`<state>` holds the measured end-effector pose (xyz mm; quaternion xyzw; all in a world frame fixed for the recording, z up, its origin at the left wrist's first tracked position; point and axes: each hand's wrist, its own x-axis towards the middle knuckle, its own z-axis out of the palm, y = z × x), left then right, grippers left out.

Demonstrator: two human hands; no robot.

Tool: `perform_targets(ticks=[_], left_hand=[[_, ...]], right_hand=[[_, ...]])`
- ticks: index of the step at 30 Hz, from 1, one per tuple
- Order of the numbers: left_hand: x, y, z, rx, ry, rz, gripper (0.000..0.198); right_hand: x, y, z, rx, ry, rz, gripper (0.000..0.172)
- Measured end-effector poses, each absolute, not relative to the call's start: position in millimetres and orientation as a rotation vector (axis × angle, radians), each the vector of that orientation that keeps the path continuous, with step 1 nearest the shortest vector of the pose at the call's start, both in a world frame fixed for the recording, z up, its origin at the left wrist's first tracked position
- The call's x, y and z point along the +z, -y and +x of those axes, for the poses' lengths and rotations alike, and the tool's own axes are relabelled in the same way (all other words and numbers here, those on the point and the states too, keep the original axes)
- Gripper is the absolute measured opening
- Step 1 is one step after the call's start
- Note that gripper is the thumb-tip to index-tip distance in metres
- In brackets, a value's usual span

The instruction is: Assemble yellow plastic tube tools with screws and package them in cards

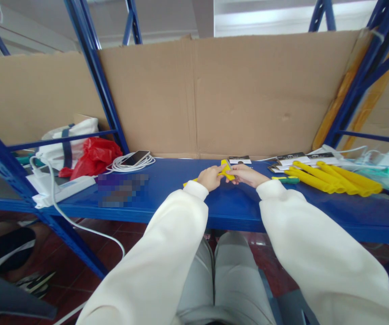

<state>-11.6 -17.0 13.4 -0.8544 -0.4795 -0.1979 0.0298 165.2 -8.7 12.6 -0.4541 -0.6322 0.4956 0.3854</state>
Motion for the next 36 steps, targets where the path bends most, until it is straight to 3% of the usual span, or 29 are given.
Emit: perform_targets(ticks=[8,18,29,32,34,36], left_hand=[[15.6,23.6,-11.5,-0.414,1.536,-2.613,0.053],[16.0,20.7,-11.8,-0.369,1.504,-2.559,0.055],[17.1,23.9,-14.4,-0.375,1.509,-2.582,0.051],[16.2,23.5,-14.9,-0.396,1.519,-2.596,0.049],[15.0,22.6,-15.1,-0.419,1.516,-2.611,0.049],[13.6,21.3,-14.9,-0.415,1.522,-2.632,0.049]], right_hand=[[6.8,7.8,162.5,1.281,1.623,-1.162,0.021],[9.9,11.4,157.8,1.323,1.570,-1.135,0.022],[12.0,10.9,159.5,1.328,1.580,-1.220,0.033],[11.4,0.3,170.6,1.067,1.563,-1.362,0.030],[11.1,-8.3,184.5,0.719,1.555,-1.506,0.020],[10.1,-15.7,202.5,0.320,1.561,-1.682,0.021]])
